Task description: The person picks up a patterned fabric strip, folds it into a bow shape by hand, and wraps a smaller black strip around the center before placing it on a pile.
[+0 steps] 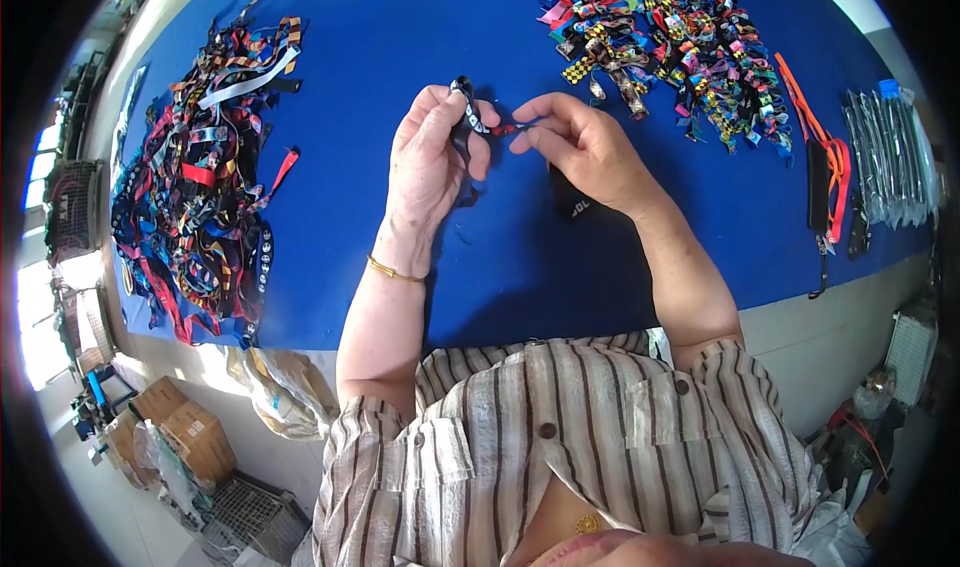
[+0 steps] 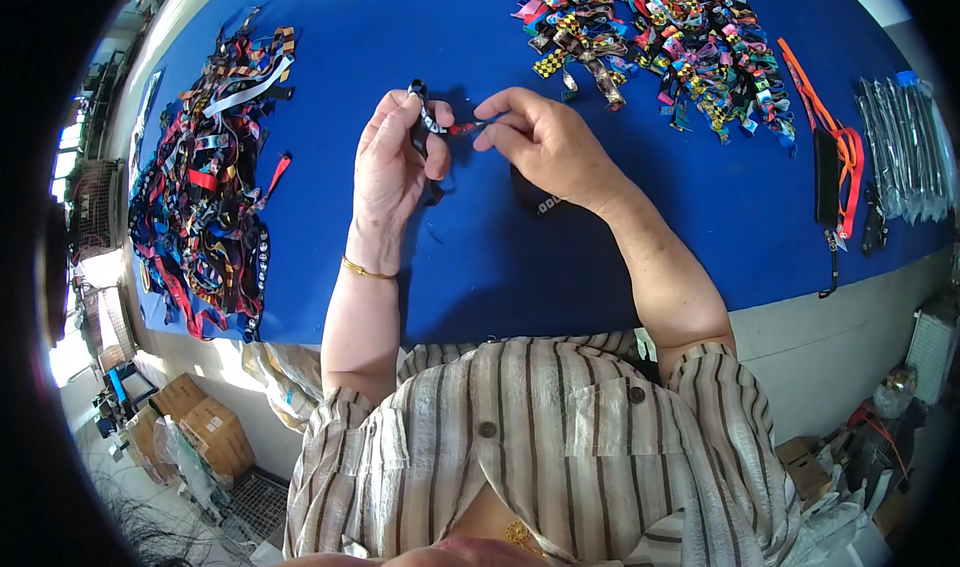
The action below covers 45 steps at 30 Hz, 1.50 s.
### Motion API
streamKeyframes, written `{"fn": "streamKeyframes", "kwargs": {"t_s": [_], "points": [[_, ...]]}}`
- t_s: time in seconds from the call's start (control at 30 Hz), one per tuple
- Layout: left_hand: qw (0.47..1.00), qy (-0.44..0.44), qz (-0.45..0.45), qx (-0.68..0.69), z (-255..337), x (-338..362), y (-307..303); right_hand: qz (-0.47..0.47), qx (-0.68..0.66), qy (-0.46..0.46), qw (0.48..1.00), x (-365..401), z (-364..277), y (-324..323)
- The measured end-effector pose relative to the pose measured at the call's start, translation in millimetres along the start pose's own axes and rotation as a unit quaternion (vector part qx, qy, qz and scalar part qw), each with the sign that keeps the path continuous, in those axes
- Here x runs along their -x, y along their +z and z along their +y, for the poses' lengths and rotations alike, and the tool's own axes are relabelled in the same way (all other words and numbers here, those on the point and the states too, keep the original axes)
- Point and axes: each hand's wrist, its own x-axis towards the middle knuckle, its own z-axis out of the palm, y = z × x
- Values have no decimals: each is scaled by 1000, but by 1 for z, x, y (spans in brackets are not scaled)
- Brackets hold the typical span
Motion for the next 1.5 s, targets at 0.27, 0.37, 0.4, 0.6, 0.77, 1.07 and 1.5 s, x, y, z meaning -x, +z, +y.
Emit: {"fn": "streamKeyframes", "kwargs": {"t_s": [0.27,0.37,0.4,0.6,0.77,1.07,1.5], "points": [[999,-36,-39,5,6,4,4,11,-73,90,993,-3,-6,-9],[998,-41,-54,7,4,5,4,-6,-122,77,989,-3,-3,-6],[998,-38,-56,18,5,4,4,-15,-130,65,989,-3,-1,-6],[994,-21,-103,39,12,5,3,-38,-110,51,992,-4,7,-11],[990,-59,-127,0,5,11,13,-17,-179,93,979,-2,-1,-5],[984,-84,-136,-83,7,10,11,-97,-183,127,970,1,-9,-11],[975,-102,-69,-183,3,7,16,-99,-95,101,985,5,-8,2]]}}
